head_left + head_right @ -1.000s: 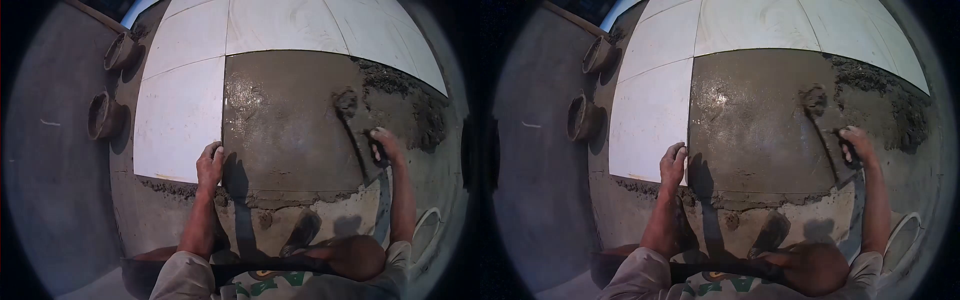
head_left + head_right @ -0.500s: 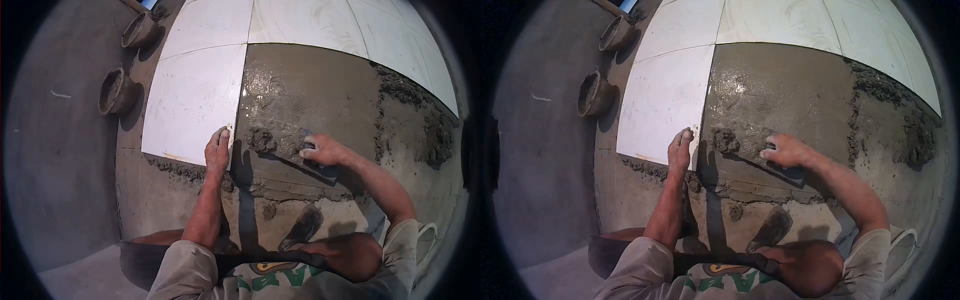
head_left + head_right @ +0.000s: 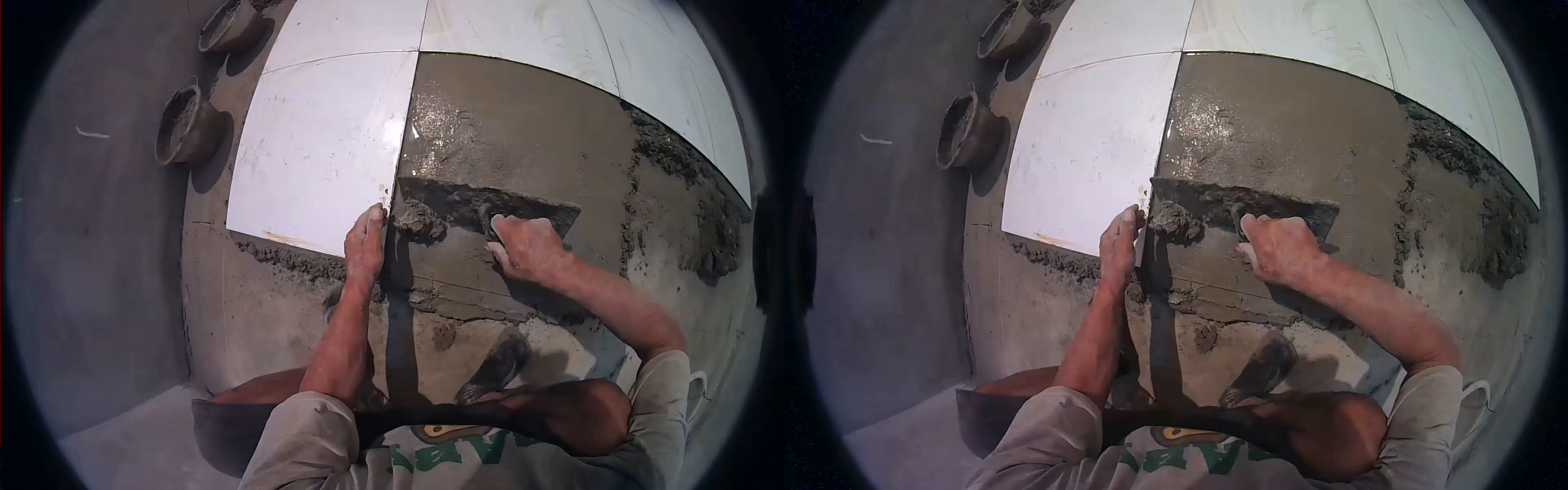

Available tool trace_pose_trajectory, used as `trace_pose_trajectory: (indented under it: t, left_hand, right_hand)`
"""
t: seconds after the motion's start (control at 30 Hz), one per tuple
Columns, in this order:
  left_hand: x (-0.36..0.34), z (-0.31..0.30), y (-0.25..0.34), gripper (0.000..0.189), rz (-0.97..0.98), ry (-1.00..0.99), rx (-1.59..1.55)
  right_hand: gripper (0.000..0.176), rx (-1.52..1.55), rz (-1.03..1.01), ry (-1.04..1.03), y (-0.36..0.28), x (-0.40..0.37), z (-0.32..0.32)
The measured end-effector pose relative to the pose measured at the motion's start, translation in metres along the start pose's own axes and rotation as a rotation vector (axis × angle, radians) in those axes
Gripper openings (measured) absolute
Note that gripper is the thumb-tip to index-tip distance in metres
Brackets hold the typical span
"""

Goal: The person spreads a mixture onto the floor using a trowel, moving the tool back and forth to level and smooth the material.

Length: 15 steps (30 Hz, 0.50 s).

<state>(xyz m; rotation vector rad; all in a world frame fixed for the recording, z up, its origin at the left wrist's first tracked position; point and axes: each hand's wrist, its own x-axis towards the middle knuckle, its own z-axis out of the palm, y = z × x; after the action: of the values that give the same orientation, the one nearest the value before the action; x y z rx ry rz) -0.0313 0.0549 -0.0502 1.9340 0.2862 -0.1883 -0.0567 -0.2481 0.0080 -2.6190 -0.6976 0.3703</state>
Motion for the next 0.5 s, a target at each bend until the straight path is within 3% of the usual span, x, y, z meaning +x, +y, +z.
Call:
trace_pose_trajectory:
  t: [0.07, 0.2, 0.3, 0.5]
  left_hand:
    - [-0.004, 0.004, -0.002, 0.055, -0.054, -0.014, -0.006]
    - [-0.001, 0.007, -0.008, 0.057, 0.03, -0.018, -0.016]
    - [0.0, 0.003, 0.011, 0.058, 0.043, 0.011, -0.048]
    - [0.009, 0.005, 0.009, 0.053, 0.055, 0.141, -0.097]
  right_hand:
    - [0.031, -0.031, 0.033, 0.072, -0.001, -0.003, -0.001]
    - [0.032, -0.033, 0.059, 0.122, -0.003, -0.005, -0.009]
    - [0.035, 0.072, 0.206, 0.084, -0.005, -0.006, -0.025]
    - [0.038, 0.015, 0.118, -0.202, -0.017, -0.001, -0.027]
